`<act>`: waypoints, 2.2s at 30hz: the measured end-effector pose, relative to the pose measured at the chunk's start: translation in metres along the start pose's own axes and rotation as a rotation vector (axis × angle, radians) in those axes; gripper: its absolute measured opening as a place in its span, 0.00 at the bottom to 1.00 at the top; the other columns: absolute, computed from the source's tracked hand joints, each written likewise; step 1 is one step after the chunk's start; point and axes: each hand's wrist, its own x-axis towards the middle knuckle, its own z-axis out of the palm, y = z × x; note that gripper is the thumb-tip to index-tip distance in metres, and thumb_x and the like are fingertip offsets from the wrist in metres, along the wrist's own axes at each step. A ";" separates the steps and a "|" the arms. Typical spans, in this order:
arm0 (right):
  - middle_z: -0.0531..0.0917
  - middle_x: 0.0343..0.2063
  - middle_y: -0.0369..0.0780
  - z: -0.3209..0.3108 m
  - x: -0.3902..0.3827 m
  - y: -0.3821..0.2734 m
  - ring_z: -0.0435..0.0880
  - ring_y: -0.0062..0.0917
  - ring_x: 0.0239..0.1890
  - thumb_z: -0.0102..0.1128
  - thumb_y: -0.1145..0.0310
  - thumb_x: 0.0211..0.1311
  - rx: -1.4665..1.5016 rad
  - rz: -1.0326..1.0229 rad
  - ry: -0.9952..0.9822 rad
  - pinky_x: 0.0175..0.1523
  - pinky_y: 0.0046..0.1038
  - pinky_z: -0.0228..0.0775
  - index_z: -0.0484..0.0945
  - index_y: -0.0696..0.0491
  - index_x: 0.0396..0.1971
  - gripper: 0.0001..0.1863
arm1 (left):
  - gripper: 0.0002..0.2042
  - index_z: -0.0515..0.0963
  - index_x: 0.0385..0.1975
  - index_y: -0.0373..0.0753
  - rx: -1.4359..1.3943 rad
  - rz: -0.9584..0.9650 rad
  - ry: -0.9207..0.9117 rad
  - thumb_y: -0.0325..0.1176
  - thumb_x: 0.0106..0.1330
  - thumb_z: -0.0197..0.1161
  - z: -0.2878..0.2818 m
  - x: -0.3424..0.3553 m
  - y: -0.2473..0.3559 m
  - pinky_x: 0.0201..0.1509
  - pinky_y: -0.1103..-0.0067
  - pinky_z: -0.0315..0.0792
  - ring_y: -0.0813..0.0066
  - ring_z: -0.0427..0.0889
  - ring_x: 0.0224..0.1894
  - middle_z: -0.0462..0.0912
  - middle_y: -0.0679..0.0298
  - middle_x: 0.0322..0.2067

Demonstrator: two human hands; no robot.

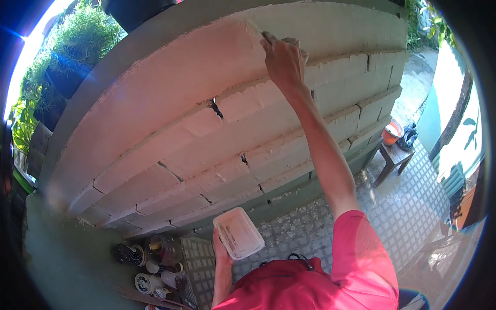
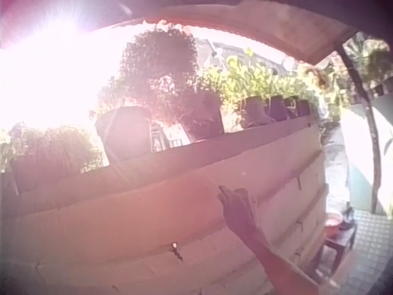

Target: The person applies plaster to a cracked outdoor wall using a plastic scraper to transfer the plaster from a small container onto the wall.

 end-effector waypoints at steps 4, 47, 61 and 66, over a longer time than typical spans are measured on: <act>0.80 0.26 0.54 0.033 0.006 -0.015 0.80 0.50 0.32 0.52 0.72 0.57 0.140 0.157 -0.076 0.38 0.46 0.72 0.78 0.50 0.47 0.17 | 0.27 0.62 0.60 0.39 -0.033 0.004 -0.024 0.53 0.71 0.36 -0.030 0.006 0.020 0.59 0.68 0.69 0.63 0.74 0.54 0.72 0.59 0.54; 0.76 0.20 0.54 0.088 -0.002 -0.074 0.77 0.50 0.24 0.62 0.71 0.52 0.466 0.021 -0.111 0.29 0.38 0.70 0.80 0.61 0.28 0.08 | 0.28 0.60 0.62 0.39 -0.008 0.030 0.086 0.54 0.71 0.35 -0.022 0.037 0.048 0.59 0.68 0.68 0.61 0.73 0.55 0.71 0.59 0.56; 0.78 0.18 0.53 0.082 0.000 -0.023 0.78 0.48 0.22 0.64 0.70 0.49 0.363 0.126 -0.199 0.29 0.36 0.69 0.79 0.65 0.23 0.11 | 0.27 0.62 0.60 0.39 -0.033 0.013 0.072 0.53 0.70 0.37 -0.004 0.037 0.016 0.59 0.68 0.69 0.62 0.74 0.54 0.72 0.59 0.54; 0.76 0.18 0.54 0.074 0.005 0.045 0.77 0.48 0.24 0.64 0.69 0.50 0.461 0.151 0.049 0.31 0.36 0.69 0.79 0.63 0.24 0.10 | 0.27 0.63 0.60 0.39 -0.067 0.032 0.072 0.53 0.71 0.37 0.009 0.039 0.010 0.59 0.68 0.69 0.62 0.74 0.54 0.72 0.59 0.54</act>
